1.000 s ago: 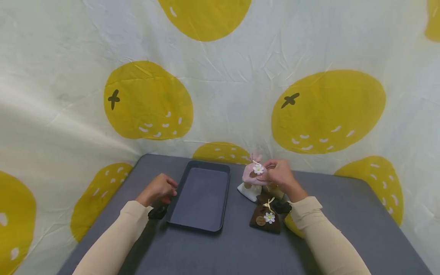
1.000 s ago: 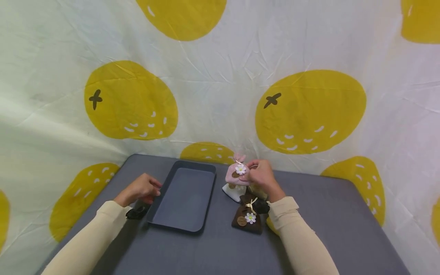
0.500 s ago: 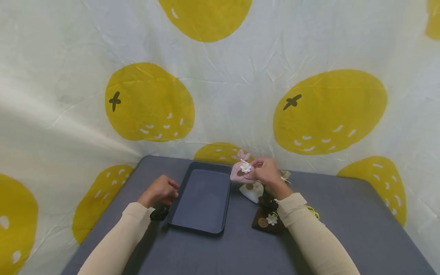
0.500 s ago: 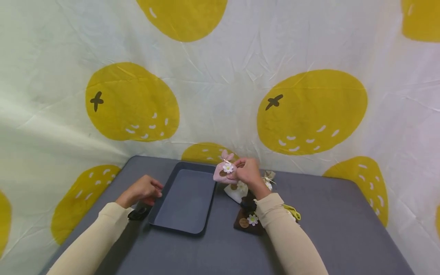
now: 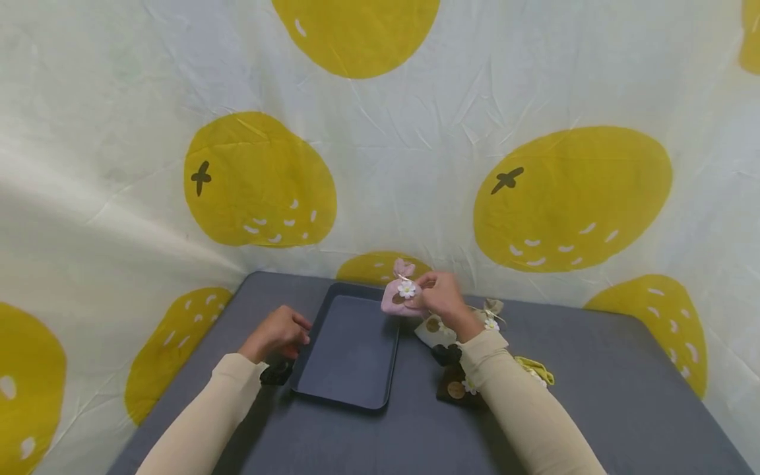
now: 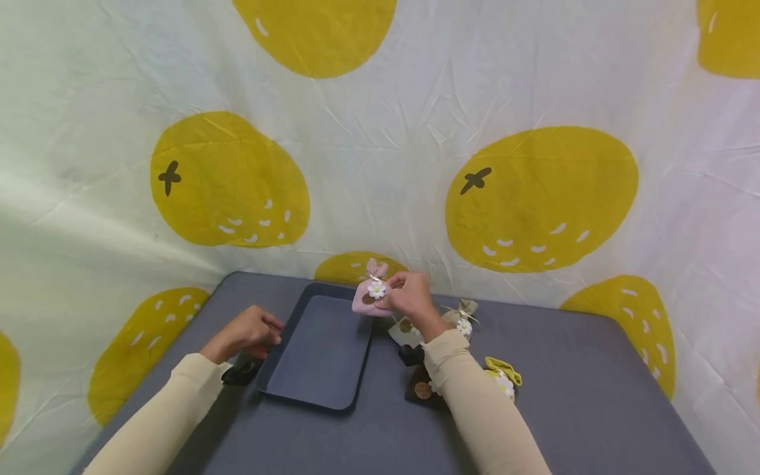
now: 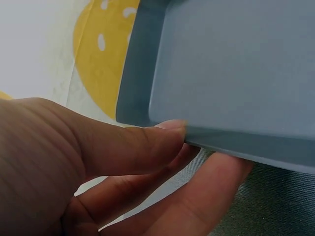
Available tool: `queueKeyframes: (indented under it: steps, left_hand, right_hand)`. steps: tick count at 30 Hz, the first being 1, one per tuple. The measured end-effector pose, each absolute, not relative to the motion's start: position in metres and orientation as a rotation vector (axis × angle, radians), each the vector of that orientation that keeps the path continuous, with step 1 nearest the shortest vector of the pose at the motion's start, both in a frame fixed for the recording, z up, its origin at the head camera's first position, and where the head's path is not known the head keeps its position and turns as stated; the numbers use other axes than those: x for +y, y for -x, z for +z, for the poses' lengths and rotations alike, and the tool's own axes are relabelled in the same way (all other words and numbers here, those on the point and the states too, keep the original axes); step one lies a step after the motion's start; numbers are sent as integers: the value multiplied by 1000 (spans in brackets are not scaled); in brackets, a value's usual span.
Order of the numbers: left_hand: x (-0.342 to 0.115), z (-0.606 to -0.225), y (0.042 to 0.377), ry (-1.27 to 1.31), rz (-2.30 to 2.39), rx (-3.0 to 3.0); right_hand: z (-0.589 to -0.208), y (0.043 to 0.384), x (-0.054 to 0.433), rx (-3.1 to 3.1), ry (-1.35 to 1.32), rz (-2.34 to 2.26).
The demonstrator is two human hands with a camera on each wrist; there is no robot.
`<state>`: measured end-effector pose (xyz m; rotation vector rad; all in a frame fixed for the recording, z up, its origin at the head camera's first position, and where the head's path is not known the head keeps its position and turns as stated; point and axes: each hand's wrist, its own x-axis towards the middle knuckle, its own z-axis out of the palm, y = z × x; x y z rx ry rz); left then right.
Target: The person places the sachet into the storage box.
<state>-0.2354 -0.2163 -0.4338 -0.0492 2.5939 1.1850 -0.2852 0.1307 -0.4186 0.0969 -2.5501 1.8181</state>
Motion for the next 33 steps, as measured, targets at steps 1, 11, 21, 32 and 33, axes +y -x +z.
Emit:
queueKeyframes:
  steps: [1,11,21,32,33]
  left_hand:
    - [-217,-435,235,46,1187,2591]
    - [-214,-438,235,63,1187,2591]
    - [-214,-438,236,94,1204,2586]
    - [-215,-439,238,125,1210,2586]
    - [-215,-439,238,125,1207,2587]
  right_hand:
    - [-418,286,128,-2559,-99,1802]
    - [-418,294,103,-2612,-107,1610]
    - [-420,306,81,-2603,-136,1533]
    - [-426,315,56,-2571,-187,1578]
    - [-427,315,54,-2567,-185,1590]
